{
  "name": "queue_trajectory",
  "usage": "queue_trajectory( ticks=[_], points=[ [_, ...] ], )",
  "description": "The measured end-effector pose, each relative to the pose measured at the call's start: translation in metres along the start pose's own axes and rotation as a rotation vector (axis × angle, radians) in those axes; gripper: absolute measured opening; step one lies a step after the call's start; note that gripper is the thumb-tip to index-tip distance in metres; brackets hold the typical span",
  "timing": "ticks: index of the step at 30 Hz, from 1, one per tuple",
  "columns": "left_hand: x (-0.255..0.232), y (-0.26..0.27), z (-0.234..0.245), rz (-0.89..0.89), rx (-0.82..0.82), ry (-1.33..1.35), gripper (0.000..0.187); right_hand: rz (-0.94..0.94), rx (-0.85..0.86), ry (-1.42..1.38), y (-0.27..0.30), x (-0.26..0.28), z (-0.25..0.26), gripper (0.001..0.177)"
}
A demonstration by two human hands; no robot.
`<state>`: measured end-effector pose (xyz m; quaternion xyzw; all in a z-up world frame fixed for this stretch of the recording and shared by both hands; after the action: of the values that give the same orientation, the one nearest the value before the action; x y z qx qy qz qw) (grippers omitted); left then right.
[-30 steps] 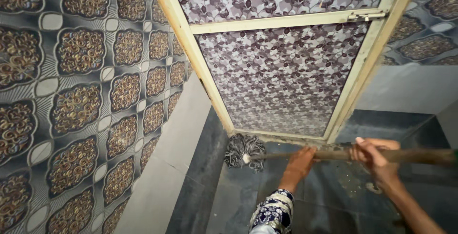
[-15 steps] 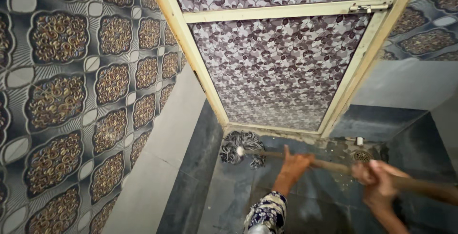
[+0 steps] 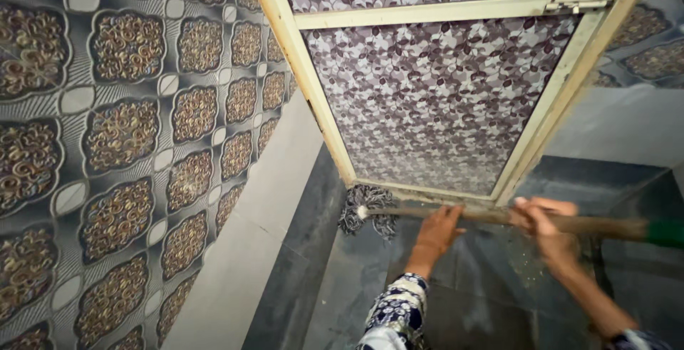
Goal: The person is mopping the floor using a mop and a bucket.
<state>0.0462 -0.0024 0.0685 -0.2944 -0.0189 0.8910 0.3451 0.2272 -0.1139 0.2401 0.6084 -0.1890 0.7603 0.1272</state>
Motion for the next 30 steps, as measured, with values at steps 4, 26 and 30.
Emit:
queue_trajectory(
  ticks=[4, 26, 30],
  points=[
    [-0.03, -0.004, -0.025, -0.098, 0.107, 0.007, 0.045, 0.117, 0.091, -0.243, 0.011, 0.018, 0.048, 0.041],
    [0.068, 0.019, -0.02, 0.26, 0.223, -0.233, 0.038, 0.009, -0.131, -0.011, 0.062, -0.053, -0.06, 0.034],
    [0.069, 0.025, -0.015, 0.31, 0.086, -0.091, 0.024, 0.102, 0.058, -0.288, 0.046, -0.054, -0.076, 0.044]
  ],
)
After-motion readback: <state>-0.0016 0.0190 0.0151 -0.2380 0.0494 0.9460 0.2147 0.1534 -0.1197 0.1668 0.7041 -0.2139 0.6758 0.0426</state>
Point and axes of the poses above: each hand's wrist, its own y-axis away from the middle knuckle, its own z-axis out of the back of the hand, x = y × z, the point moved 3 cm from there along -y, towards the middle knuckle, and after that the axes turned 3 degrees about -z, right-handed, at the moved point
